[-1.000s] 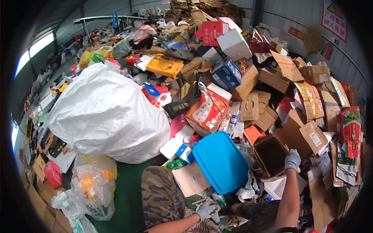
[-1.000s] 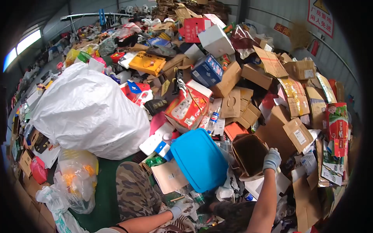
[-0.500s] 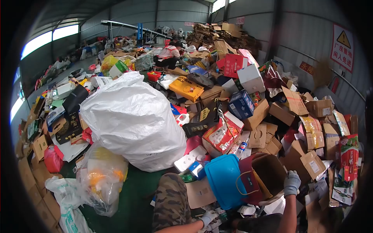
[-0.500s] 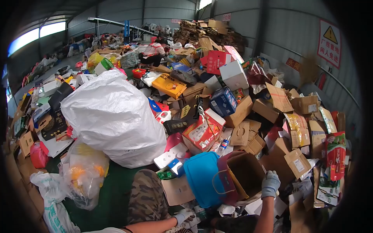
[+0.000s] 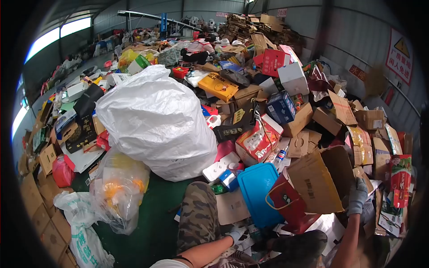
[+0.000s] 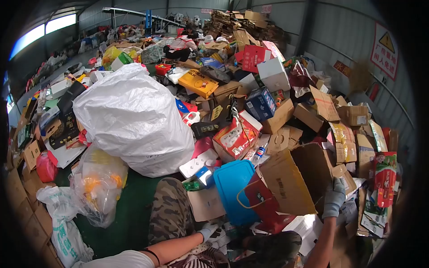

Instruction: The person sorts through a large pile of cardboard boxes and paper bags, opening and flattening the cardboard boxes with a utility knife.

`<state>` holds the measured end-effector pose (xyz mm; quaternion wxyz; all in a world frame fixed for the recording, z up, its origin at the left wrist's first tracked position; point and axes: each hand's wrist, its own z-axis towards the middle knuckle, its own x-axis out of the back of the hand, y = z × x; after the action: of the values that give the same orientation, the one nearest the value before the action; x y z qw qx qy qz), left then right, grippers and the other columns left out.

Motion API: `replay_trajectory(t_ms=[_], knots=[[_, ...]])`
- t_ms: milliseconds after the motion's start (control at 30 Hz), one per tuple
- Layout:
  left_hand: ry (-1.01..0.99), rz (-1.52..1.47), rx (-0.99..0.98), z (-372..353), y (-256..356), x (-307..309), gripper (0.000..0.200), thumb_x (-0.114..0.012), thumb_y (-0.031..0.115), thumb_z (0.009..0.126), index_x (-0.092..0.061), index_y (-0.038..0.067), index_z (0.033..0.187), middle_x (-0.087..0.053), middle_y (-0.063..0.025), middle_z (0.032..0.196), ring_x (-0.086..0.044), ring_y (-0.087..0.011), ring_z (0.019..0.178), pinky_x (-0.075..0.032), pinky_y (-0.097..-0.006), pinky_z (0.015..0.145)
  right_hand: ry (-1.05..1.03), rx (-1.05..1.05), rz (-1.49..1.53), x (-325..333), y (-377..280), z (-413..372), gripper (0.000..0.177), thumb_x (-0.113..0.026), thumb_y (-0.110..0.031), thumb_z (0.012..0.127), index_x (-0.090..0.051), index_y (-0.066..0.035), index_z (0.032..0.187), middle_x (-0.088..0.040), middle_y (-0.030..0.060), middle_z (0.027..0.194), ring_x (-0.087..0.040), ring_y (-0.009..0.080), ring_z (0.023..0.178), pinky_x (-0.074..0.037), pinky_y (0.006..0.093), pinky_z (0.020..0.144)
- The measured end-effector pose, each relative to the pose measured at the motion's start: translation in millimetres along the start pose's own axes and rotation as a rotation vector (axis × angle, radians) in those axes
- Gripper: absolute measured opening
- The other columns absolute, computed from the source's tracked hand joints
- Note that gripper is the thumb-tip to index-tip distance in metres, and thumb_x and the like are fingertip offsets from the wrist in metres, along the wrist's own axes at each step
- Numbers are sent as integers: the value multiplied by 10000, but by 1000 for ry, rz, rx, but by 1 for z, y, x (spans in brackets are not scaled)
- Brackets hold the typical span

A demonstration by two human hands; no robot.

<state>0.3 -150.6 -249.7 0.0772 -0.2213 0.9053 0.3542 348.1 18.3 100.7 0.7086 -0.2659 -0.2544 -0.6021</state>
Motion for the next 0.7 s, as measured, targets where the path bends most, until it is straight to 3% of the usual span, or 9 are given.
replay_trajectory(t_ms=[100, 167, 233, 367, 467, 500, 567, 600, 700], knots=[[-74, -30, -8, 5, 7, -1, 176, -545, 230, 880, -573, 101, 997, -626, -98, 809, -604, -193, 576, -493, -311, 506, -89, -69, 164, 32, -13, 10, 163, -574, -117, 851, -621, -10, 965, -629, 132, 939, -610, 255, 866, -465, 327, 794], [-172, -136, -121, 6, 10, 0, 226, -536, 275, 895, -560, 106, 1044, -629, -100, 847, -613, -209, 617, -512, -325, 567, 64, -98, 405, 28, -10, 9, 150, -565, -105, 873, -620, -6, 972, -628, 91, 919, -601, 198, 844, -470, 296, 765], [-265, -215, 20, -11, 28, -4, 351, -540, 363, 885, -524, 122, 1139, -610, -83, 1003, -602, -233, 830, -500, -380, 732, 78, -179, 789, 13, 2, -3, 215, -564, -85, 895, -609, -25, 1097, -631, 9, 913, -598, 109, 843, -496, 253, 699], [-536, -505, 17, -4, 81, -6, 535, -503, 483, 871, -416, 154, 1284, -529, -87, 1184, -538, -277, 1035, -452, -445, 896, 171, -513, 1387, -30, -30, -60, 195, -583, -57, 875, -618, -8, 1061, -620, 37, 968, -587, 125, 822, -504, 255, 697], [-559, -598, -92, -54, 160, -10, 606, -417, 585, 891, -356, 144, 1302, -566, -118, 1115, -581, -277, 961, -483, -420, 858, -123, -797, 1687, -53, -73, -130, 234, -574, -45, 877, -601, -11, 1107, -626, 51, 1004, -600, 129, 838, -516, 265, 710], [-601, -407, -482, -46, 163, -2, 597, -416, 579, 896, -371, 126, 1284, -562, -120, 1140, -583, -274, 983, -478, -421, 875, -259, -871, 1749, -56, -89, -152, 247, -571, -42, 878, -595, -12, 1122, -628, 56, 1016, -604, 131, 843, -520, 268, 714], [-792, -481, -497, -46, 185, 16, 586, -426, 555, 904, -391, 96, 1266, -551, -127, 1177, -580, -265, 1022, -470, -423, 901, -509, -951, 1759, -63, -115, -181, 275, -565, -34, 880, -584, -14, 1153, -632, 66, 1040, -612, 134, 854, -528, 275, 723], [-942, -758, -111, -48, 200, 26, 581, -438, 538, 908, -396, 83, 1266, -545, -131, 1190, -576, -259, 1040, -468, -425, 910, -614, -960, 1732, -65, -124, -189, 289, -563, -30, 880, -579, -16, 1168, -634, 71, 1052, -616, 136, 859, -532, 278, 727], [-833, -431, -374, -80, 212, 43, 630, -553, 511, 858, -431, 63, 1283, -553, -174, 1178, -587, -274, 1023, -485, -401, 895, -820, -768, 1556, -84, -125, -206, 329, -565, -48, 887, -563, -23, 1215, -632, 78, 1088, -627, 155, 896, -534, 291, 754]])
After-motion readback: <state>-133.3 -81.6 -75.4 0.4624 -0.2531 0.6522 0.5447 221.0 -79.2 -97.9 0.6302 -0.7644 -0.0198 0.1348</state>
